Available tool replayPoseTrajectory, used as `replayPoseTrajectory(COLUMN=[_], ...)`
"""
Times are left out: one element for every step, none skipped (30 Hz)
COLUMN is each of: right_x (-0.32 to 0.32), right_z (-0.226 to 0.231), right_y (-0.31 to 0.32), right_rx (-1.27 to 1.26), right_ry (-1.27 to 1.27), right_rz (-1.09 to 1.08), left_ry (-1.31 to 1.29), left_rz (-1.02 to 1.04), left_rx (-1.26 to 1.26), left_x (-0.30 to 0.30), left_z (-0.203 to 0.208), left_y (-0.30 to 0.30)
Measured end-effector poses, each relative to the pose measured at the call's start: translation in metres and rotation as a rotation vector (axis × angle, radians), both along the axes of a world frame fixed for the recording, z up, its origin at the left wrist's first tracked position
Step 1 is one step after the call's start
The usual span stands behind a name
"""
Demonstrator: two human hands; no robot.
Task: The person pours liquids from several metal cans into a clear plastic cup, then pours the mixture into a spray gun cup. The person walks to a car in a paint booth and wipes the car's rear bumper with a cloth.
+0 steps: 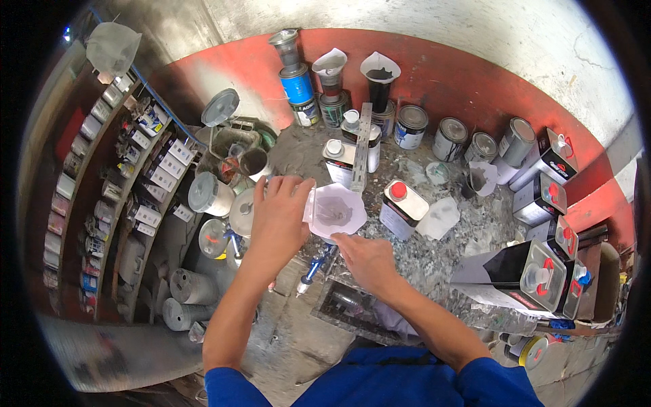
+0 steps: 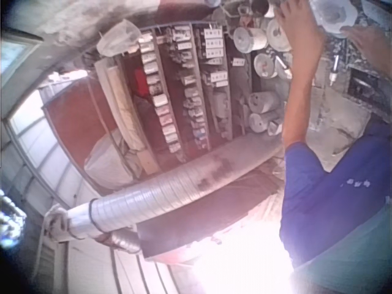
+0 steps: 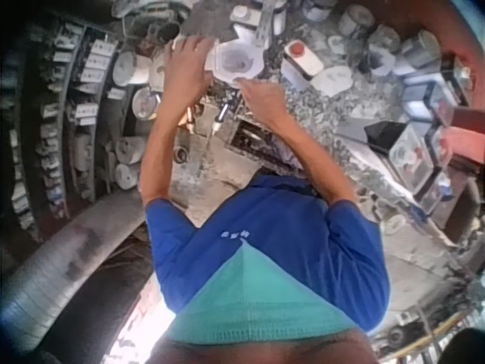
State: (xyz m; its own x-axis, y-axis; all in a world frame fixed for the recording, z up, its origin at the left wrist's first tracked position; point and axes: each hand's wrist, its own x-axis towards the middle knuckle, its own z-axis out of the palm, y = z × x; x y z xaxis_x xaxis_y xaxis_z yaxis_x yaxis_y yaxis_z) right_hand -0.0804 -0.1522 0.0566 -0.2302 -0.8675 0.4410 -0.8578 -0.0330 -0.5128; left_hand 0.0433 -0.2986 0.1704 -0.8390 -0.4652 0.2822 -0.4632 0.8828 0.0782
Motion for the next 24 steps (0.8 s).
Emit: replayPoseTrajectory(right_x=[0.000,0.000,0.001,0.002,0.003,0.003,0.003,0.004,0.005,0.006,0.006,0.007,0.008,0.009,0.011,0.012,0.013,0.014,0.014,0.012,0.008,0.005,0.003,0.000], right_z=[-0.001,0.000,0.002,0.004,0.004,0.004,0.003,0.002,0.001,0.001,0.001,0.003,0.004,0.006,0.008,0.010,0.013,0.015,0.017,0.018,0.018,0.019,0.019,0.019], right_y=[0.001,0.003,0.004,0.005,0.005,0.006,0.007,0.008,0.008,0.009,0.010,0.012,0.014,0.016,0.020,0.023,0.028,0.035,0.042,0.051,0.063,0.074,0.088,0.103], right_rx=[-0.003,0.009,0.019,0.030,0.018,0.006,-0.007,0.007,0.019,0.031,0.037,0.042,0.047,0.049,0.051,0.054,0.051,0.053,0.055,0.049,0.045,0.038,0.040,0.043], right_ry=[0.007,0.020,0.031,0.041,0.041,0.041,0.042,0.055,0.065,0.076,0.074,0.073,0.071,0.063,0.054,0.046,0.028,0.014,-0.001,-0.016,-0.028,-0.043,-0.058,-0.069], right_rz=[-0.001,-0.008,-0.013,-0.019,-0.018,-0.023,-0.029,-0.035,-0.040,-0.045,-0.045,-0.043,-0.042,-0.062,-0.080,-0.100,-0.110,-0.119,-0.129,-0.139,-0.152,-0.156,-0.178,-0.201], left_ry=[-0.022,-0.037,-0.055,-0.072,-0.088,-0.103,-0.117,-0.138,-0.161,-0.183,-0.190,-0.198,-0.205,-0.207,-0.210,-0.212,-0.217,-0.219,-0.220,-0.208,-0.192,-0.182,-0.147,-0.108], left_rz=[-0.015,-0.044,-0.072,-0.101,-0.142,-0.190,-0.239,-0.277,-0.313,-0.350,-0.375,-0.397,-0.420,-0.435,-0.448,-0.461,-0.470,-0.477,-0.484,-0.487,-0.491,-0.487,-0.479,-0.472], left_rx=[-0.034,-0.091,-0.149,-0.208,-0.263,-0.318,-0.374,-0.414,-0.457,-0.499,-0.513,-0.529,-0.544,-0.539,-0.533,-0.527,-0.536,-0.539,-0.544,-0.542,-0.538,-0.536,-0.526,-0.517], left_x=[-0.003,-0.005,-0.007,-0.009,-0.011,-0.014,-0.016,-0.018,-0.018,-0.018,-0.018,-0.017,-0.017,-0.017,-0.017,-0.017,-0.017,-0.016,-0.015,-0.016,-0.017,-0.016,-0.014,-0.014], left_z=[0.002,0.003,0.004,0.005,0.006,0.006,0.006,0.005,0.005,0.004,0.003,0.002,0.002,0.002,0.002,0.003,0.003,0.001,0.000,0.000,-0.001,-0.001,-0.002,-0.004], left_y=[0.001,0.002,0.003,0.004,0.005,0.005,0.005,0.005,0.005,0.005,0.005,0.005,0.005,0.006,0.007,0.008,0.007,0.006,0.005,0.004,0.002,0.000,-0.003,-0.008])
